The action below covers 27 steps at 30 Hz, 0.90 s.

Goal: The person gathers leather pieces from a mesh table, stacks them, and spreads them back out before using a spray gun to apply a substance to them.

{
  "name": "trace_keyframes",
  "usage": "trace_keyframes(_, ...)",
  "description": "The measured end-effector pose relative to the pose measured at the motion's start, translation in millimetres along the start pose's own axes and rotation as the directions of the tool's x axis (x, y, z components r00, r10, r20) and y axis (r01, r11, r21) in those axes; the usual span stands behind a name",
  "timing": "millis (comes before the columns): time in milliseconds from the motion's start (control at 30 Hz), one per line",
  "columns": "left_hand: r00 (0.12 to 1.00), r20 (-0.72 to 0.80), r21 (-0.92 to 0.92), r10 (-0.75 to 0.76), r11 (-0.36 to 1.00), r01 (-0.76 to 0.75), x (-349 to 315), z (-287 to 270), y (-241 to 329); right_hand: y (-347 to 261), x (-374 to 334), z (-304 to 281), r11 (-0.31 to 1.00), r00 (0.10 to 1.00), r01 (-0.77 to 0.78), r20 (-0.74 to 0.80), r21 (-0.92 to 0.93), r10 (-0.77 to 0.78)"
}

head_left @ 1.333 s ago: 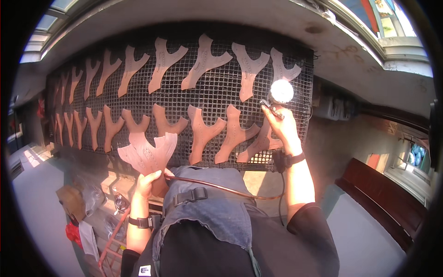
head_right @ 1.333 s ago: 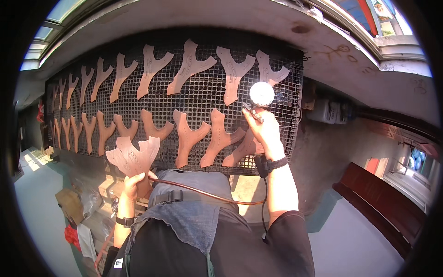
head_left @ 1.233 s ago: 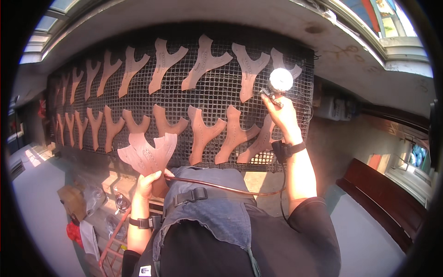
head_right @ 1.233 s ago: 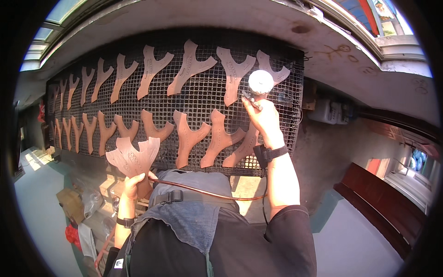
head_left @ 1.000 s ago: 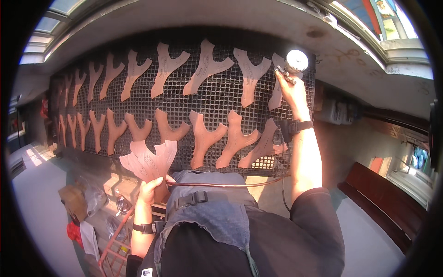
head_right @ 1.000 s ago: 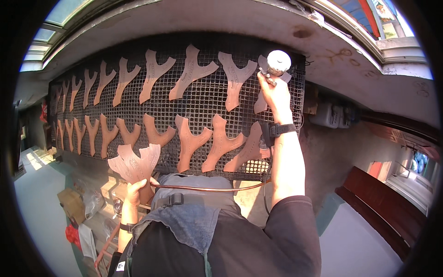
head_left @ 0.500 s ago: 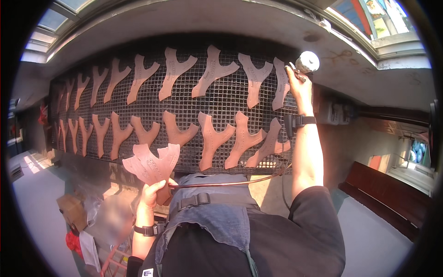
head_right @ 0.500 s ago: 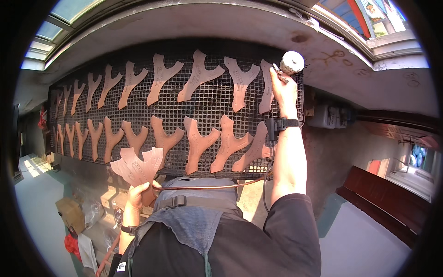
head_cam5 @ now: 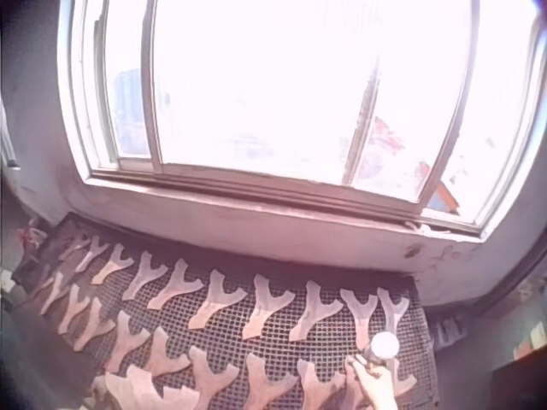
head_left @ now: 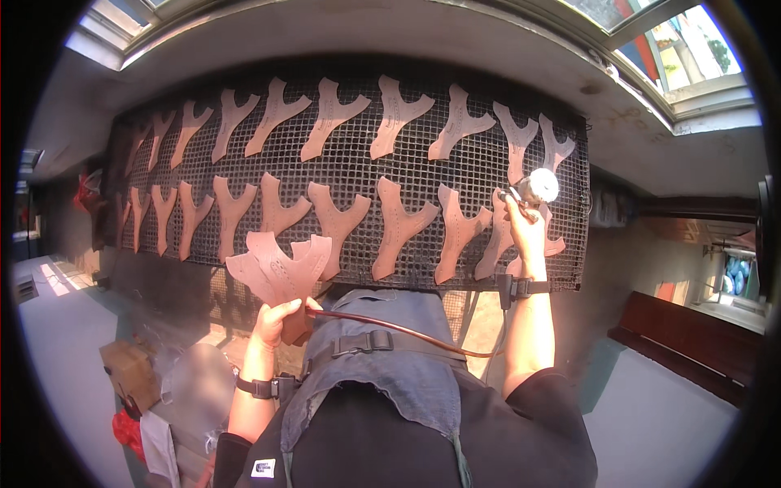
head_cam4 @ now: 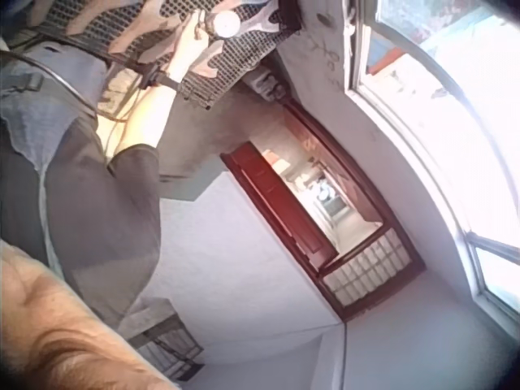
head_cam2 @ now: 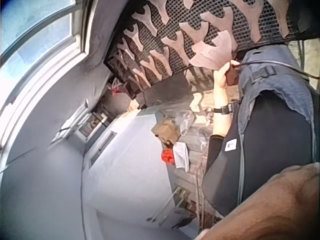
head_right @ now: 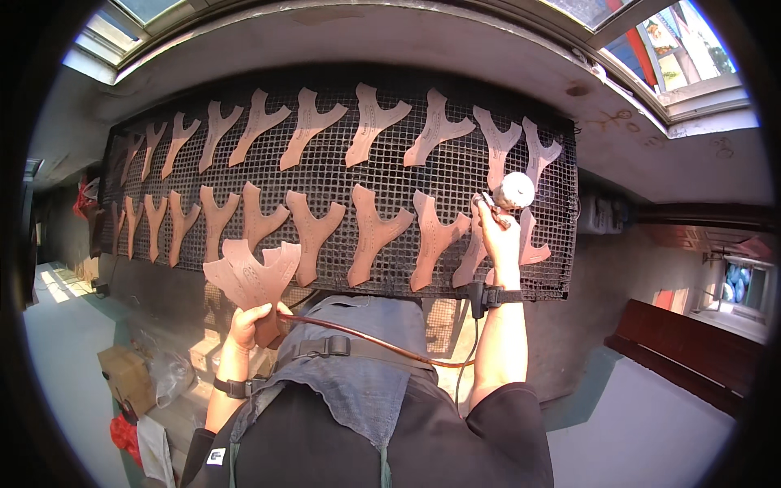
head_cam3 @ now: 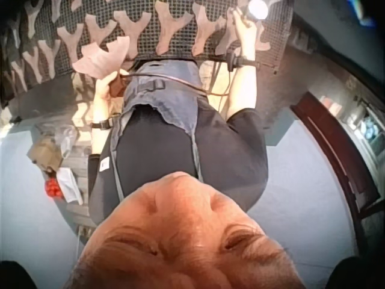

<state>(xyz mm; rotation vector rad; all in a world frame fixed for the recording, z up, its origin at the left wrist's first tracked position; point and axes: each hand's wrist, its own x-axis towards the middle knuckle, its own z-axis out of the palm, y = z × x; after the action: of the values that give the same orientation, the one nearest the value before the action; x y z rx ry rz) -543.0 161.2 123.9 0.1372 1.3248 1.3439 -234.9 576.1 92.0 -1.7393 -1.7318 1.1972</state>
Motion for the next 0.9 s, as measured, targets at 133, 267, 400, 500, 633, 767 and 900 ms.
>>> trace_keyframes(133,1.000,-0.016,-0.025,0.008,1.000,-0.008,1,-33,11,-21,-28,32,0.999,0.997,0.020,0.069,0.035,-0.022)
trace_keyframes(267,1.000,0.009,0.019,-0.022,1.000,0.021,21,-32,24,-37,-9,45,0.984,0.988,0.133,0.058,0.122,-0.140)
trace_keyframes(400,0.998,-0.029,0.016,-0.049,0.999,0.050,33,-17,38,-64,50,51,0.968,0.969,0.246,-0.008,0.040,-0.246)
trace_keyframes(500,0.998,-0.057,0.013,-0.037,0.999,0.038,37,-4,43,-71,107,56,0.929,0.922,0.370,-0.122,-0.015,-0.369)
trace_keyframes(633,0.991,-0.100,0.017,-0.093,0.995,0.095,45,6,47,-96,150,55,0.915,0.910,0.375,-0.132,-0.147,-0.394)
trace_keyframes(767,0.987,-0.101,0.011,-0.121,0.992,0.123,55,15,46,-96,167,58,0.926,0.930,0.368,0.030,-0.087,-0.367)
trace_keyframes(900,0.983,-0.120,0.015,-0.139,0.990,0.142,63,20,46,-91,145,48,0.952,0.971,0.227,0.127,-0.206,-0.204)
